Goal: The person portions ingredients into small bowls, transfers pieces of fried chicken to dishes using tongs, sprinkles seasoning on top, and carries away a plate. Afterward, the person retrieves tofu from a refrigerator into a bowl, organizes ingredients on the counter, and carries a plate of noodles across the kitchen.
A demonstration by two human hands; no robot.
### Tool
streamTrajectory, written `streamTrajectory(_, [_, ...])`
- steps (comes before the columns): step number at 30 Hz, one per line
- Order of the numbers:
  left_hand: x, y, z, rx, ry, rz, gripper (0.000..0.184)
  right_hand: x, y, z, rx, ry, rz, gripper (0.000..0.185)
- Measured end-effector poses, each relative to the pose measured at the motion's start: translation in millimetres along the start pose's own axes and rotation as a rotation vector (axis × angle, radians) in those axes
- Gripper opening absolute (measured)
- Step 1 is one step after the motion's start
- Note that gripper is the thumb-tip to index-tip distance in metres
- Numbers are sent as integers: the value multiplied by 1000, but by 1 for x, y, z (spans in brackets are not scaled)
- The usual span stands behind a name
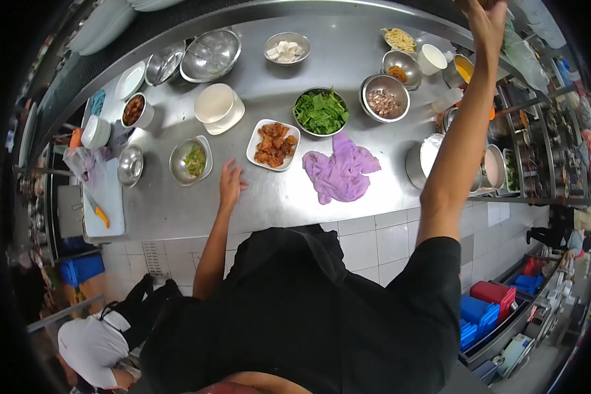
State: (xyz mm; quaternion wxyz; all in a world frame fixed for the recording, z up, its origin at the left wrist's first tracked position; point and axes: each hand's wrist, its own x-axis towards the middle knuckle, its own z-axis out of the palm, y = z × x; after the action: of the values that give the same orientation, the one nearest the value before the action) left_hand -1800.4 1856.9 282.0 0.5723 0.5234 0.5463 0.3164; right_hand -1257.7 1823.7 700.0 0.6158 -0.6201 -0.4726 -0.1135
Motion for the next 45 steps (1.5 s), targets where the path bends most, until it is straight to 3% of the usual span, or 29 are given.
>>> streamTrajectory(3, [26,19,20,-44,-164,-89,51,20,45,13,7,-133,-155,58])
streamTrajectory(5, [43,17,27,-86,-276,-171,51,47,134,-7,-1309,-149,-845,58])
streamTrajectory(7, [53,7,26,-83,-314,-176,51,58,147,-8,-1151,-304,-776,67])
streamTrajectory(8, [60,-2,26,-100,-321,-186,51,54,135,-8,-1206,-304,-843,53])
streamTrajectory(9, [62,-10,25,-110,-338,-201,51,47,123,-11,-829,-330,-530,39])
streamTrajectory(10, [57,-7,25,-136,-354,-192,48,21,87,-11,-382,-173,-239,40])
streamTrajectory(11, [56,0,27,-159,-385,-172,46,-7,36,-16,-420,-75,-314,47])
streamTrajectory(12, [60,-3,29,-154,-346,-125,42,-44,11,-20,-293,113,-269,41])
streamTrajectory(13, [59,-10,31,-151,-316,-85,39,-95,-25,-1,124,348,-124,34])
streamTrajectory(15, [43,-1,30,-151,-266,-35,35,-184,-25,0,152,353,6,25])
streamTrajectory(16, [36,0,26,-120,-233,-9,35,-235,2,-14,52,-1,62,31])
streamTrajectory(17, [26,1,24,-90,-199,13,34,-296,23,-11,-387,-128,-14,37])
streamTrajectory(18, [17,4,20,-79,-196,8,33,-352,32,-6,-103,-337,142,30])
streamTrajectory(19, [6,10,13,-59,-197,1,33,-396,8,9,119,-444,582,28])
streamTrajectory(20, [-4,19,6,-18,-213,-22,33,-434,-8,13,188,-536,842,28])
streamTrajectory(23, [-38,51,6,-3,-323,-58,33,-485,-58,12,392,-625,1199,43])
streamTrajectory(26, [-57,74,26,179,-572,-62,35,-487,-80,-5,667,-545,1305,53])
streamTrajectory(30, [-83,102,92,274,-949,-58,36,-495,-67,-64,664,-534,1375,57])
streamTrajectory(37, [-145,101,249,295,-1317,52,38,-517,-57,-210,577,-260,1327,55])
streamTrajectory(43, [-243,78,406,271,-1559,64,31,-558,-51,-348,431,126,1295,51])
streamTrajectory(45, [-281,64,460,218,-1591,-27,37,-565,-46,-396,410,382,1335,50])
